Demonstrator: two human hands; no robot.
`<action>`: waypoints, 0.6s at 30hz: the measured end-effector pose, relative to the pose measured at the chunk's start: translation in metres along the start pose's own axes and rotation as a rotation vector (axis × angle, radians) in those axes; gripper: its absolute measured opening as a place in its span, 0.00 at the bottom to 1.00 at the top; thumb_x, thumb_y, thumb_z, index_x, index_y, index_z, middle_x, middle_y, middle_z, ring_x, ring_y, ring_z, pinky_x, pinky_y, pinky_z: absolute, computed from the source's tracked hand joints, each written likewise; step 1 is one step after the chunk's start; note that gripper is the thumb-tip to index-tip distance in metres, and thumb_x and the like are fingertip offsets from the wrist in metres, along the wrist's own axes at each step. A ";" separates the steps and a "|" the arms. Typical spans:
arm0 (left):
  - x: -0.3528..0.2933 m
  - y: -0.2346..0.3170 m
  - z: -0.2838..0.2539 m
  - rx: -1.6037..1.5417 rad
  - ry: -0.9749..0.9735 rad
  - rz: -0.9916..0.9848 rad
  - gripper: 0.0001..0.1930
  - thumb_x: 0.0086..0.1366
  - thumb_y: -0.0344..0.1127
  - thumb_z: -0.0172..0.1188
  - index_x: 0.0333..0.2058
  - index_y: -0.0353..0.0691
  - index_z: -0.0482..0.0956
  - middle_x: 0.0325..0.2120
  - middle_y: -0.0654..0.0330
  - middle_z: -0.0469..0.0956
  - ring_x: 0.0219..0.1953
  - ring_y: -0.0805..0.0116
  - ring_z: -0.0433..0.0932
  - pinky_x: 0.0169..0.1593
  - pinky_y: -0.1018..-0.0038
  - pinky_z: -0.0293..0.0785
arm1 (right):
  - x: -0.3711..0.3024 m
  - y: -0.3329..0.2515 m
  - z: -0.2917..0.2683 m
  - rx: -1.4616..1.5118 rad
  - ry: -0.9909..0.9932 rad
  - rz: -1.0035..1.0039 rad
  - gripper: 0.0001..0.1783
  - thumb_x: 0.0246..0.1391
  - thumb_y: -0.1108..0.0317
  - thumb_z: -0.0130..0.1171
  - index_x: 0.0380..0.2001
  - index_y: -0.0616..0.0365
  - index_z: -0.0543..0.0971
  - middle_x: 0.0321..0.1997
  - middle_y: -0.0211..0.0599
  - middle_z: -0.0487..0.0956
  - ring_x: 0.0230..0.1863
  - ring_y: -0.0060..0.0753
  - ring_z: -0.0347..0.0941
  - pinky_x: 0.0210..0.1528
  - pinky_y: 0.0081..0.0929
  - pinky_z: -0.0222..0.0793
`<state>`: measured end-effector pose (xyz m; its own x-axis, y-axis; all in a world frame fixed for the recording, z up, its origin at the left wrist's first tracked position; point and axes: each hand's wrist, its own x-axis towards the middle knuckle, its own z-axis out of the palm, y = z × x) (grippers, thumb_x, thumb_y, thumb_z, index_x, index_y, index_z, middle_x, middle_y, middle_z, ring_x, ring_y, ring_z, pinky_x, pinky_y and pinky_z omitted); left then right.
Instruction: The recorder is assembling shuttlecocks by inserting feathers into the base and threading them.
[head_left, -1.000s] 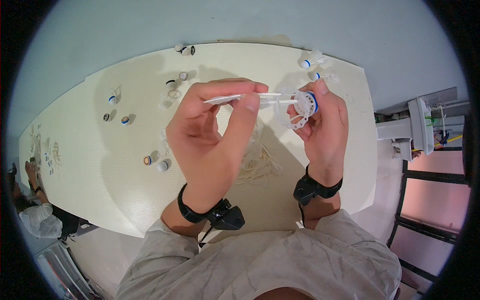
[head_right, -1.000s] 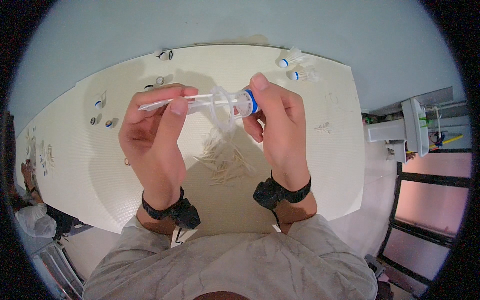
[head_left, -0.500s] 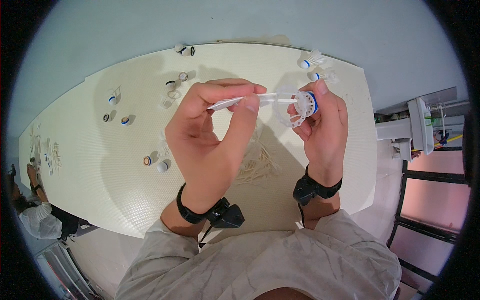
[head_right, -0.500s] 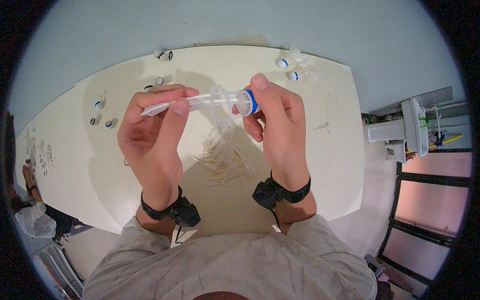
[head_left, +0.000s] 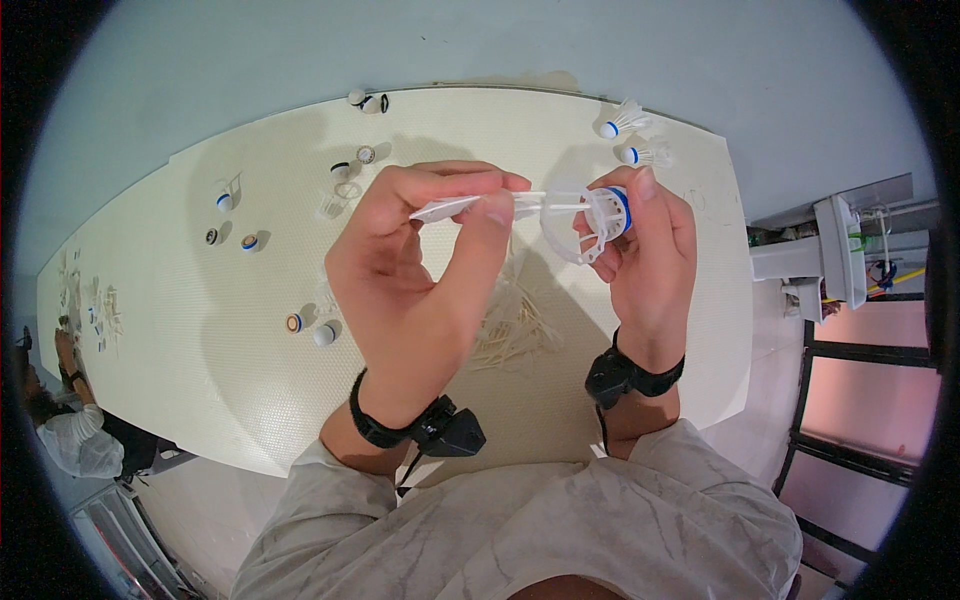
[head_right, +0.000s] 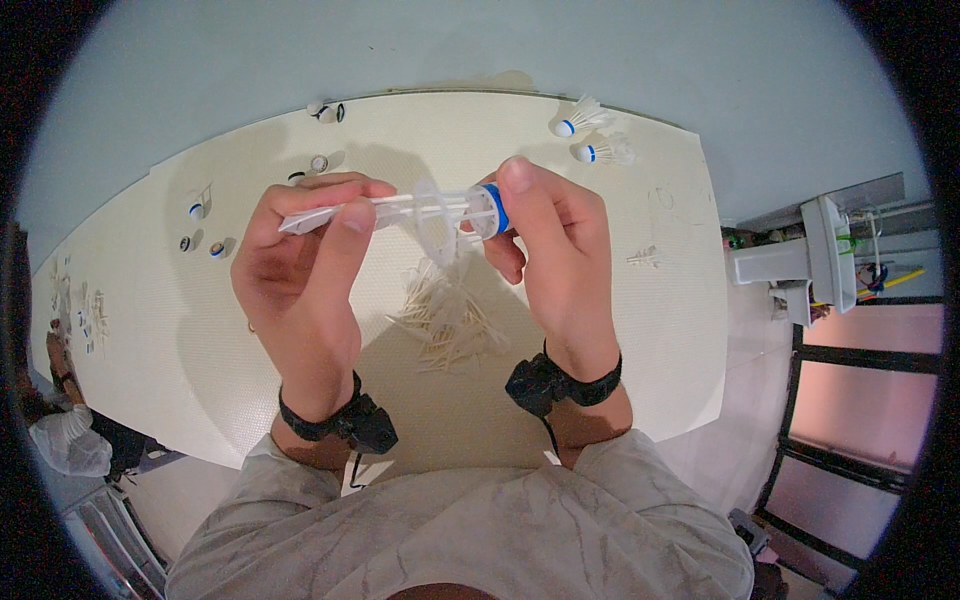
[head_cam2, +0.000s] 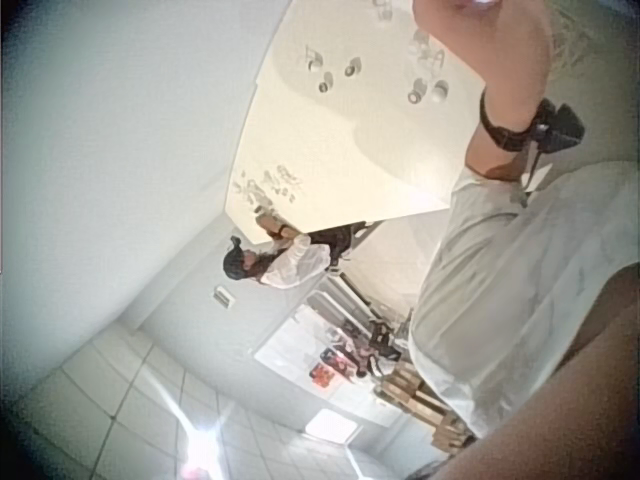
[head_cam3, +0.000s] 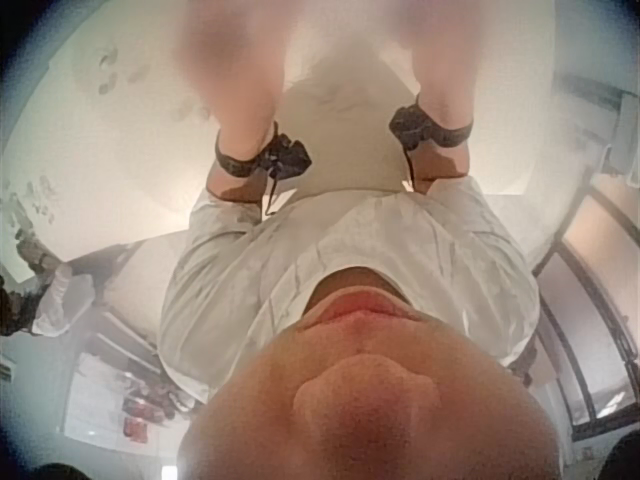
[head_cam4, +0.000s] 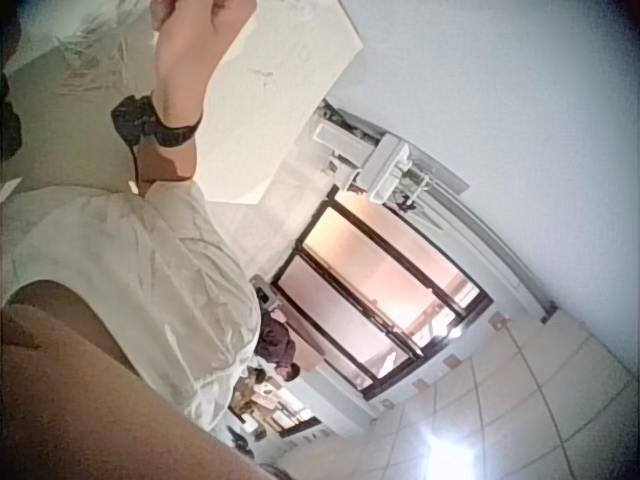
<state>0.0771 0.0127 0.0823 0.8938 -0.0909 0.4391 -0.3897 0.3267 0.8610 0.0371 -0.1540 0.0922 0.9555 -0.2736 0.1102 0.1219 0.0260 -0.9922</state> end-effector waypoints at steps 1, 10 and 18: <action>0.000 0.001 0.000 -0.017 0.001 -0.016 0.04 0.64 0.21 0.59 0.38 0.32 0.78 0.37 0.53 0.82 0.42 0.67 0.80 0.48 0.75 0.73 | 0.000 0.000 -0.001 0.000 0.000 0.000 0.25 0.69 0.49 0.45 0.33 0.62 0.78 0.21 0.33 0.77 0.15 0.13 0.60 0.16 0.15 0.50; 0.003 -0.003 0.002 0.010 -0.064 -0.021 0.07 0.63 0.22 0.60 0.40 0.32 0.79 0.41 0.53 0.81 0.44 0.69 0.78 0.50 0.75 0.71 | -0.002 -0.002 0.007 -0.014 -0.011 -0.022 0.25 0.71 0.54 0.45 0.28 0.62 0.79 0.17 0.23 0.68 0.18 0.13 0.57 0.21 0.17 0.50; 0.005 -0.001 -0.001 0.076 -0.046 -0.025 0.05 0.65 0.26 0.59 0.40 0.34 0.78 0.41 0.53 0.81 0.43 0.71 0.77 0.50 0.76 0.69 | 0.002 -0.002 0.006 -0.002 0.055 0.134 0.30 0.70 0.46 0.44 0.25 0.60 0.77 0.13 0.24 0.66 0.15 0.16 0.57 0.19 0.19 0.51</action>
<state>0.0822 0.0131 0.0838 0.8930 -0.1420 0.4270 -0.3846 0.2518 0.8881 0.0405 -0.1494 0.0951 0.9469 -0.3203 -0.0265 -0.0063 0.0638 -0.9979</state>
